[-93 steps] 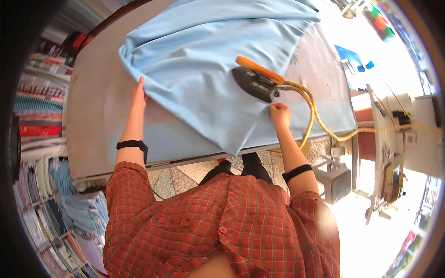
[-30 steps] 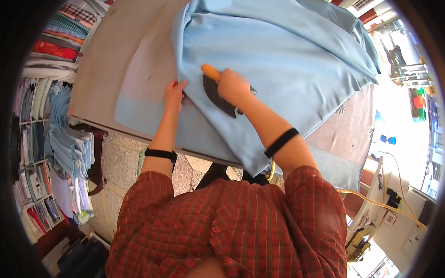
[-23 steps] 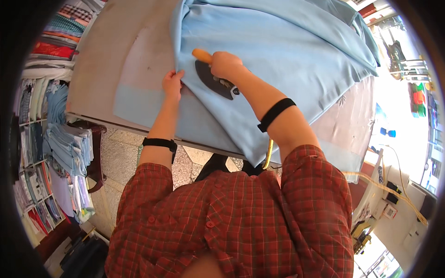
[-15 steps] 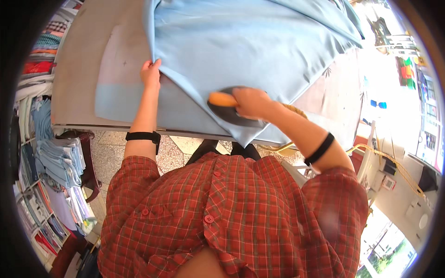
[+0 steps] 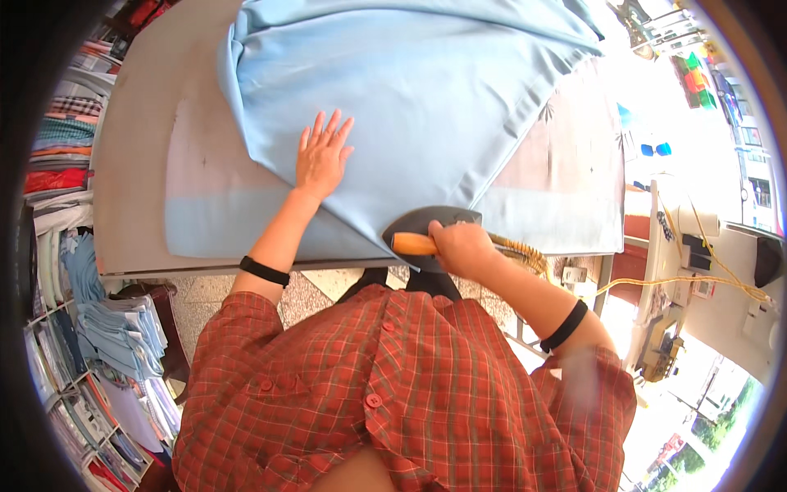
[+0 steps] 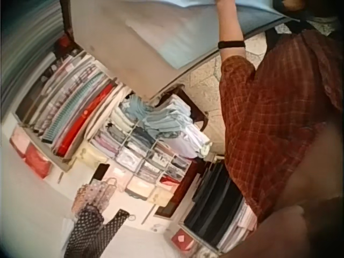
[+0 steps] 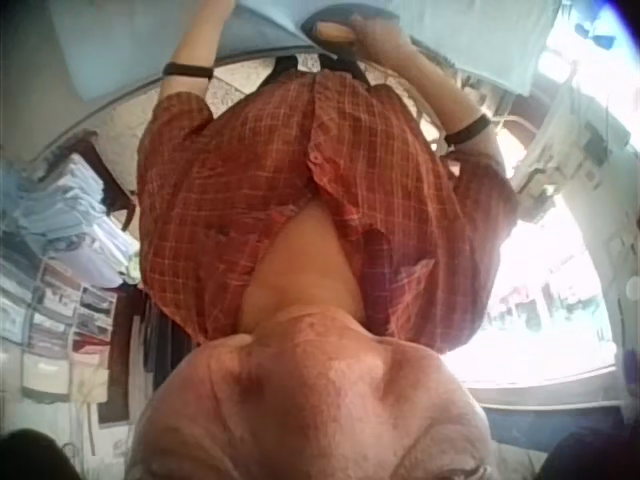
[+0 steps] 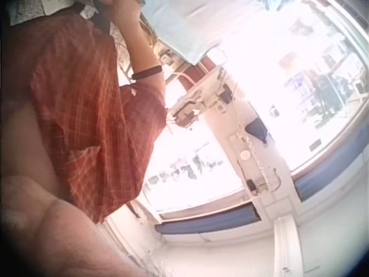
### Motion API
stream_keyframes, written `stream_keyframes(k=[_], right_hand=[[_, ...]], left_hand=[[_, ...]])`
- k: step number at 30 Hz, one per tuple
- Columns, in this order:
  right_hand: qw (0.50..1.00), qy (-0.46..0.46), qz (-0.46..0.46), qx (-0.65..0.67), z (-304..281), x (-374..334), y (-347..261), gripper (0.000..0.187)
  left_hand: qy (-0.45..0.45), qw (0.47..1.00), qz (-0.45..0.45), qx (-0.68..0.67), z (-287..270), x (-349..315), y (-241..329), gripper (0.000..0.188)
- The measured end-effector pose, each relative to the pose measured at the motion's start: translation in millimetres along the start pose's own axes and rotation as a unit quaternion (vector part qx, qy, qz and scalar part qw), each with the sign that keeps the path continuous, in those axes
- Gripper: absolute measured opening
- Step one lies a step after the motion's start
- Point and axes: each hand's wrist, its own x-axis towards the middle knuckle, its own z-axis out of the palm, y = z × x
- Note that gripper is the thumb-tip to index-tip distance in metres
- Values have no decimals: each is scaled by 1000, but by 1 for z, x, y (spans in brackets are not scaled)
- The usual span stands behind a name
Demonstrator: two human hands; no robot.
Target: Ironing a large blue cloth on a professional ironing table in a workshop.
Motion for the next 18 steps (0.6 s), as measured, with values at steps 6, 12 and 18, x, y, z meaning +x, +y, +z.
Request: stream_keyframes(k=[6, 12, 18], right_hand=[[998, 3, 24, 63, -13, 5, 8, 32], [975, 106, 180, 79, -53, 58, 56, 27], [960, 137, 200, 139, -57, 64, 100, 23]], left_hand=[[-126, 984, -112, 67, 21, -1, 4, 58], [-101, 987, -100, 80, 18, 1, -8, 57], [-99, 988, -100, 64, 23, 3, -8, 53]])
